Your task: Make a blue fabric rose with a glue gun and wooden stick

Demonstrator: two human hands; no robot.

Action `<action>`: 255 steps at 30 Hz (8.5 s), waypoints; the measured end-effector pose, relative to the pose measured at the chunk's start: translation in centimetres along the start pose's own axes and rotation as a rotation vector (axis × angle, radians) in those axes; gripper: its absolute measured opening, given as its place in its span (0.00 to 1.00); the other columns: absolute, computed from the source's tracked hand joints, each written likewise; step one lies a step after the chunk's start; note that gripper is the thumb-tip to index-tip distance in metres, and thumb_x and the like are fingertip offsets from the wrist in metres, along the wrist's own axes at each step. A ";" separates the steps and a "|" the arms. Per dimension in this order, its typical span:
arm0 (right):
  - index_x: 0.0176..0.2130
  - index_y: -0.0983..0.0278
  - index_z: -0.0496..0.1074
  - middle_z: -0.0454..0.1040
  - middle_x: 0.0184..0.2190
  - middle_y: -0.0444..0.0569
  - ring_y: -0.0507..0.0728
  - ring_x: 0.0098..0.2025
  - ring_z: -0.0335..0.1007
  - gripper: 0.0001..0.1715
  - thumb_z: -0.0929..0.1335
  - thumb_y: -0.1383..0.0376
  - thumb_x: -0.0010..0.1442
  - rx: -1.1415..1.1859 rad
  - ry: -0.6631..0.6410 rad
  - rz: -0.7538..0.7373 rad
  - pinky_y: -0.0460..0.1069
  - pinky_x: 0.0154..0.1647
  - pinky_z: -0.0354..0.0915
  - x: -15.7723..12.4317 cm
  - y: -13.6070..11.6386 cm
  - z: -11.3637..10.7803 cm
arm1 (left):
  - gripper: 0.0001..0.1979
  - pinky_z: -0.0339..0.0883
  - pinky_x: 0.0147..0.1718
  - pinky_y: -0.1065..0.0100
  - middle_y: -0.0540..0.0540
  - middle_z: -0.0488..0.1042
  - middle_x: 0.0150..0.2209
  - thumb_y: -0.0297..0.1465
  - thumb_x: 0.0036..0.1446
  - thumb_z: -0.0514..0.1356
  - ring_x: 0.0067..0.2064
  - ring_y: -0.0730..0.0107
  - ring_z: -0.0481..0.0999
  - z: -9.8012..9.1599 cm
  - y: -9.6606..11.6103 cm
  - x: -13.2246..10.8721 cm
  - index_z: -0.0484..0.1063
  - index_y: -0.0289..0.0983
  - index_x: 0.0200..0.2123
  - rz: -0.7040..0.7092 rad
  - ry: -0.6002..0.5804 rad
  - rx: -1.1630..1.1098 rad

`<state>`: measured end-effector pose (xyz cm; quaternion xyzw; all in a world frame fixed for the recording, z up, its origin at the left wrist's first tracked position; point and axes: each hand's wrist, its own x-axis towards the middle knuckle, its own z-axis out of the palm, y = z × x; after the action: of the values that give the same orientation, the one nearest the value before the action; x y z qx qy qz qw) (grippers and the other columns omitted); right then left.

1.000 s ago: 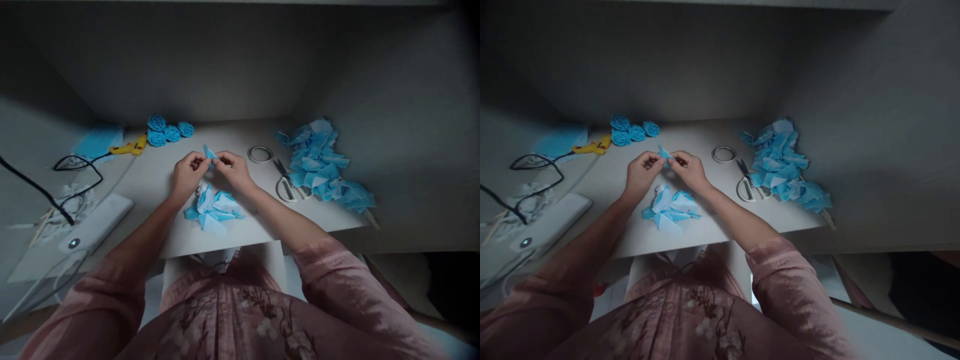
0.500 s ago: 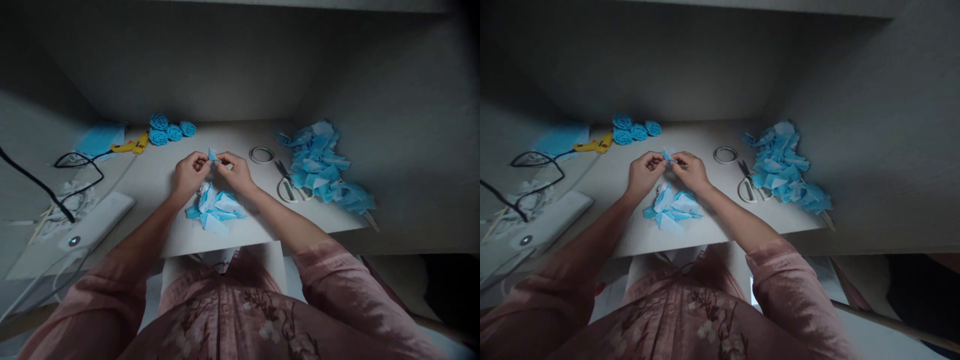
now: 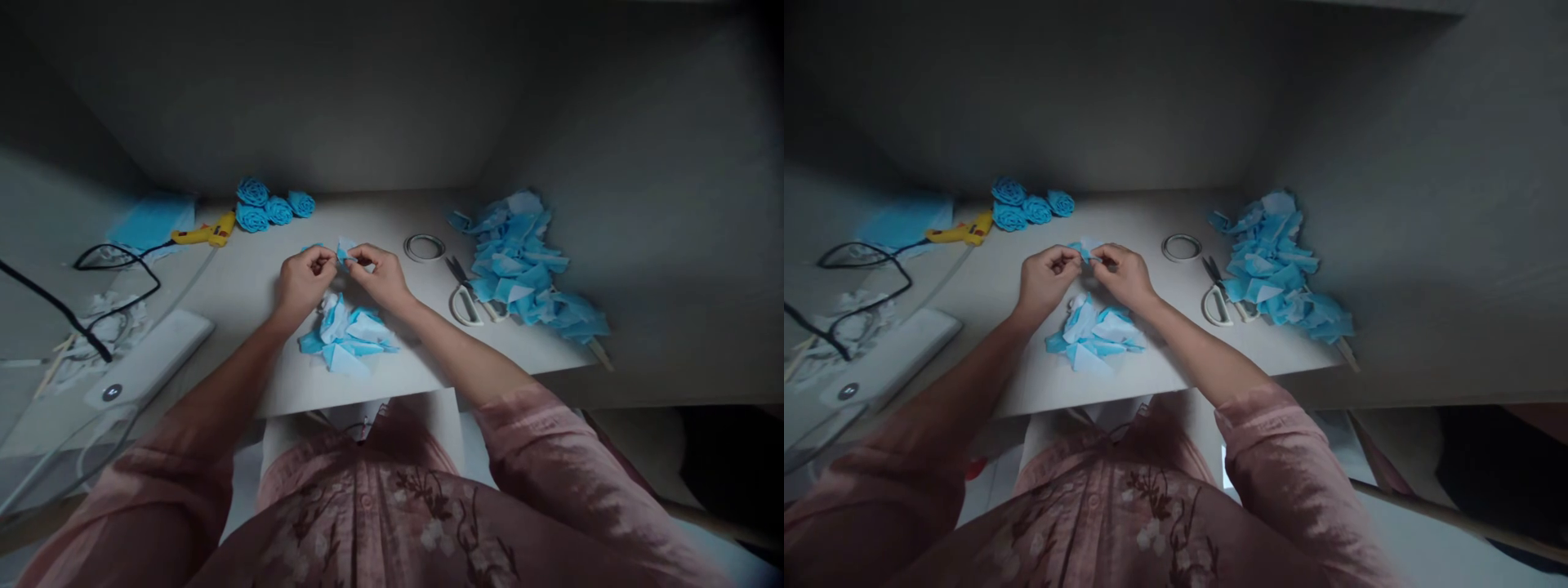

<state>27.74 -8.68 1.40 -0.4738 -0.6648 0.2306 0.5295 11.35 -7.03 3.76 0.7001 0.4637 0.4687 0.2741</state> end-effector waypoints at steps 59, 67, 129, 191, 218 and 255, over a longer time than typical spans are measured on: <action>0.30 0.61 0.71 0.65 0.24 0.39 0.49 0.24 0.57 0.22 0.75 0.47 0.50 0.518 -0.190 0.338 0.46 0.25 0.54 1.2 -1.7 -3.1 | 0.20 0.71 0.40 0.67 0.40 0.83 0.41 0.48 0.58 0.62 0.41 0.65 0.78 -0.9 -1.4 1.2 0.79 0.37 0.41 -0.071 0.011 -0.354; 0.30 0.61 0.71 0.66 0.23 0.39 0.50 0.25 0.61 0.20 0.76 0.51 0.47 0.585 -0.330 0.422 0.44 0.23 0.51 0.6 -1.8 -2.8 | 0.27 0.71 0.35 0.64 0.43 0.77 0.29 0.58 0.51 0.67 0.33 0.62 0.78 0.0 -1.5 0.7 0.75 0.38 0.31 -0.175 -0.287 -0.580; 0.29 0.61 0.72 0.75 0.23 0.41 0.51 0.28 0.69 0.34 0.81 0.38 0.41 0.535 -0.162 0.407 0.47 0.33 0.69 0.4 -0.9 -1.4 | 0.17 0.64 0.27 0.71 0.51 0.74 0.24 0.43 0.51 0.73 0.26 0.73 0.69 -0.1 -1.9 0.8 0.75 0.36 0.27 -0.139 0.025 -0.602; 0.28 0.60 0.69 0.64 0.25 0.38 0.49 0.30 0.60 0.26 0.79 0.46 0.49 0.522 0.103 0.313 0.46 0.35 0.62 1.1 0.6 -2.0 | 0.23 0.59 0.22 0.68 0.50 0.68 0.21 0.52 0.60 0.66 0.22 0.71 0.67 0.4 -2.2 0.4 0.72 0.39 0.28 -0.210 -0.219 -0.718; 0.29 0.59 0.71 0.66 0.26 0.40 0.50 0.30 0.62 0.27 0.78 0.42 0.50 0.457 0.117 0.268 0.48 0.35 0.64 1.4 1.0 -2.7 | 0.08 0.54 0.23 0.70 0.53 0.65 0.18 0.34 0.52 0.67 0.22 0.75 0.62 -0.1 -1.3 0.3 0.75 0.36 0.28 -0.290 -0.260 -0.673; 0.44 0.59 0.78 0.82 0.43 0.51 0.62 0.50 0.70 0.13 0.68 0.54 0.71 -0.463 -0.114 -0.245 0.57 0.56 0.57 -0.2 -2.4 -2.3 | 0.14 0.58 0.26 0.71 0.50 0.70 0.24 0.38 0.53 0.69 0.25 0.76 0.65 -0.1 -1.0 0.3 0.72 0.36 0.24 -0.261 -0.139 -0.551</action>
<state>28.91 -10.40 4.02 -0.4847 -0.7811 0.0329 0.3923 10.92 -6.35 3.09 0.5643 0.3854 0.4885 0.5426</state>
